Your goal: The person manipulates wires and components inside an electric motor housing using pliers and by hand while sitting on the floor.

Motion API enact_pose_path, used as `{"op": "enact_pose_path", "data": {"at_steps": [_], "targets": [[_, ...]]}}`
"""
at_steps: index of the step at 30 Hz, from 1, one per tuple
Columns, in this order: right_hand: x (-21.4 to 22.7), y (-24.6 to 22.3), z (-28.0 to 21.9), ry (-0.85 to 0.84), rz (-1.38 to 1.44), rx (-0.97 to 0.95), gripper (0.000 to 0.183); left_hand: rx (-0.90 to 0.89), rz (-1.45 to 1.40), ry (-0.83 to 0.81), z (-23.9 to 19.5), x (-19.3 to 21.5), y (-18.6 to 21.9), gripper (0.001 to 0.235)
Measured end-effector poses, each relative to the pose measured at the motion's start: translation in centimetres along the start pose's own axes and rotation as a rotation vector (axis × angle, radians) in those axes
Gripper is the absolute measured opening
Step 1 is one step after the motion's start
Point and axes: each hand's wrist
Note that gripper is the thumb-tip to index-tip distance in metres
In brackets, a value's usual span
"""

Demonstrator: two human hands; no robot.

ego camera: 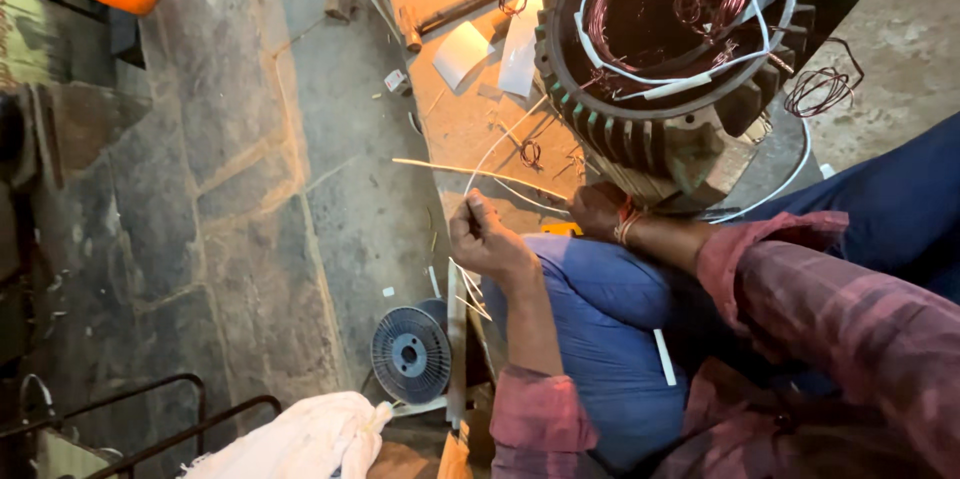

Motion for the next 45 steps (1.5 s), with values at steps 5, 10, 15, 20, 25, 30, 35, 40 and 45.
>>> {"op": "enact_pose_path", "data": {"at_steps": [5, 10, 15, 20, 25, 30, 35, 40, 45], "targets": [[1.6, -1.8, 0.7, 0.03, -0.171, 0.128, 0.022, 0.021, -0.004, -0.007, 0.1, 0.1, -0.7, 0.02], [7.7, -3.6, -0.1, -0.224, 0.128, -0.235, 0.027, 0.023, -0.025, -0.007, 0.3, 0.1, -1.1, 0.02], [13.0, -3.7, -3.8, -0.039, 0.202, -0.073, 0.033, 0.155, -0.005, -0.091, 0.8, -0.2, -1.4, 0.045], [13.0, -2.9, -6.7, 0.056, 0.431, -0.045, 0.028, 0.265, -0.023, -0.338, 1.0, 0.5, -1.6, 0.058], [12.6, -1.8, -8.0, 0.012, 0.253, 0.1, 0.024, 0.26, -0.106, -0.438, 0.3, 1.7, -0.7, 0.036], [12.7, -1.4, -9.9, 0.051, 0.239, 0.148, 0.031, 0.22, 0.064, -0.389, -1.7, 2.8, 2.7, 0.021], [12.2, -0.2, -10.4, 0.144, 0.237, 0.157, 0.044, 0.038, 0.396, -0.507, -3.8, 5.1, 6.3, 0.02], [14.3, -2.4, -11.1, 0.019, 0.333, -0.019, 0.026, 0.034, 0.261, -0.54, -5.4, 6.7, 7.5, 0.023], [21.6, -6.5, -12.6, 0.064, 0.335, -0.001, 0.042, 0.103, 0.186, -0.463, -5.6, 8.0, 8.2, 0.016]]}}
Point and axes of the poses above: each hand's wrist, its own z-axis towards the middle knuckle, its own x-axis out of the back of the hand, y = z × x, and after that the axes turned 4 degrees about -z, right-handed
